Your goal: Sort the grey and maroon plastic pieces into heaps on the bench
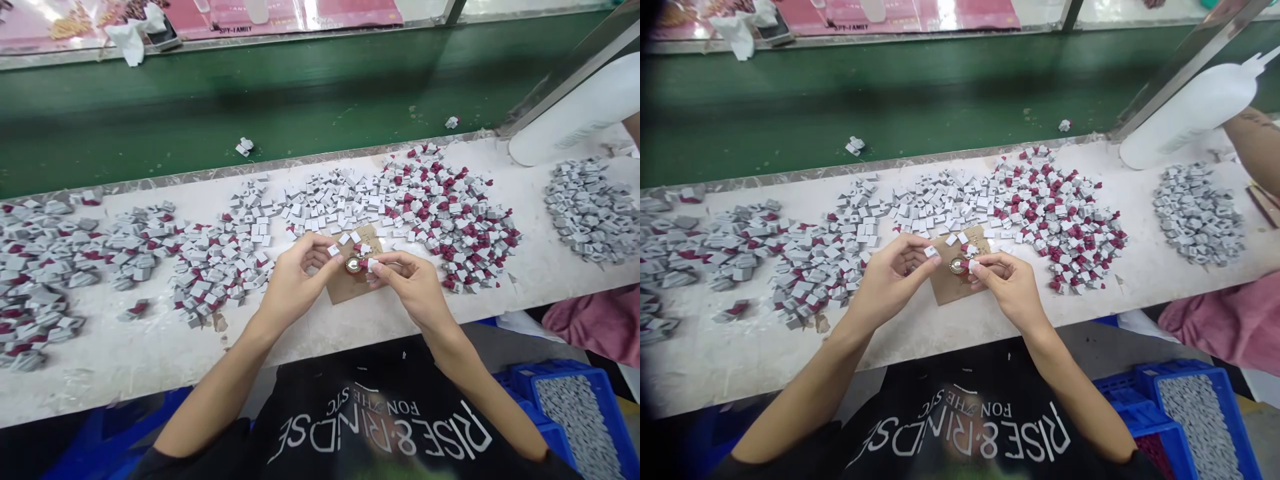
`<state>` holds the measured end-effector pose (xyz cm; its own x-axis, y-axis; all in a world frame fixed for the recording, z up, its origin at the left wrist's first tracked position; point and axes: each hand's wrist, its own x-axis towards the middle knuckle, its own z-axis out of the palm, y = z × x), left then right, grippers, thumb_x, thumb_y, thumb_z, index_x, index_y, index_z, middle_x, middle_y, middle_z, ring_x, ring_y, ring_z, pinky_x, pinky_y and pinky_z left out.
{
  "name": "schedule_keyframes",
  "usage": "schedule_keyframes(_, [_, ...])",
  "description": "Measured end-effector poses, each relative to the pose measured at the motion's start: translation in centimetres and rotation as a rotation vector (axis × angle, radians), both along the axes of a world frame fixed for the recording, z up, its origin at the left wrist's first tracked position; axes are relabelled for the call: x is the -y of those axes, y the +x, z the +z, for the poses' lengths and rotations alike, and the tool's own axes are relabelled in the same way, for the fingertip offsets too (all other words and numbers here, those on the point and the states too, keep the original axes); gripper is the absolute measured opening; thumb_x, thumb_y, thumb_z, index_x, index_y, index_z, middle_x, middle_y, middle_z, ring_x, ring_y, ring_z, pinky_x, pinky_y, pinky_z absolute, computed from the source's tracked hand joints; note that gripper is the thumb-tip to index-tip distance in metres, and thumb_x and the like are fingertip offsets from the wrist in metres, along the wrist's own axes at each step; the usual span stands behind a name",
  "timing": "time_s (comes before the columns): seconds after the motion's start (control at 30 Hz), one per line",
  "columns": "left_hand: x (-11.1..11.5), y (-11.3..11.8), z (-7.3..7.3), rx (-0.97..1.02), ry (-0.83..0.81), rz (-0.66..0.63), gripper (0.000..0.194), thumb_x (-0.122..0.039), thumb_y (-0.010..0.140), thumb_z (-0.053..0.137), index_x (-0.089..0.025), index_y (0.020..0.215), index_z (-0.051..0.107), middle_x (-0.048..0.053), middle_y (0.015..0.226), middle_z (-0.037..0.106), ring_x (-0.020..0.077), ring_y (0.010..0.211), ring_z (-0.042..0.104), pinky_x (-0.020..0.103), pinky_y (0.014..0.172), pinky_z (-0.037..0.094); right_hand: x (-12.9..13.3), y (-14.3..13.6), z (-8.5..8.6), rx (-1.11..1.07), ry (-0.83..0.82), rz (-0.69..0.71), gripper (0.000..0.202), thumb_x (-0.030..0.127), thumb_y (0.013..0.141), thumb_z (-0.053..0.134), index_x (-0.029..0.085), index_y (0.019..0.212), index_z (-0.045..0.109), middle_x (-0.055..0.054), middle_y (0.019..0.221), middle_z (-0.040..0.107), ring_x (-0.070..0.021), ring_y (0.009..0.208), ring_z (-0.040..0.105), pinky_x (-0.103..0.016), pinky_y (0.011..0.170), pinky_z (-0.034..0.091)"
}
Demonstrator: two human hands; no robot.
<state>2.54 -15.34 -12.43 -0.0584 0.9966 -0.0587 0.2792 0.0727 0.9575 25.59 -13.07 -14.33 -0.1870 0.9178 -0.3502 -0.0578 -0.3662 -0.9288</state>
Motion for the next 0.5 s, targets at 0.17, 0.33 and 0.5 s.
schedule_keyframes(0.17, [0.2, 0.2, -0.6, 0.022, 0.03, -0.012, 0.011, -0.03, 0.102, 0.079, -0.025, 0.111, 0.076, 0.003, 0.099, 0.077, 0.0185, 0.088, 0.073, 0.035, 0.081, 0.062, 0.0, -0.5, -0.1, 0.032, 0.014, 0.033, 0.04, 0.058, 0.082, 0.102, 0.022, 0.092, 0.088, -0.006, 0.082, 0.086, -0.0245, 0.071, 0.083, -0.044, 0.071, 0.076])
schedule_keyframes(0.33, [0.3, 0.1, -0.9, 0.017, 0.053, -0.017, 0.008, -0.029, 0.103, 0.078, -0.024, 0.111, 0.077, 0.004, 0.104, 0.078, 0.0184, 0.089, 0.073, 0.035, 0.082, 0.063, 0.3, -0.7, -0.1, 0.022, 0.042, 0.015, 0.036, 0.054, 0.083, 0.102, 0.023, 0.093, 0.089, -0.006, 0.082, 0.086, -0.0235, 0.073, 0.083, -0.04, 0.072, 0.076])
schedule_keyframes(0.5, [0.2, 0.2, -1.2, 0.006, 0.076, -0.023, 0.011, -0.03, 0.105, 0.078, -0.024, 0.114, 0.078, 0.004, 0.106, 0.078, 0.019, 0.091, 0.075, 0.036, 0.084, 0.065, 0.4, -0.5, -0.4, 0.017, 0.047, 0.004, 0.031, 0.051, 0.085, 0.102, 0.023, 0.093, 0.09, -0.006, 0.085, 0.087, -0.0216, 0.072, 0.083, -0.036, 0.07, 0.075])
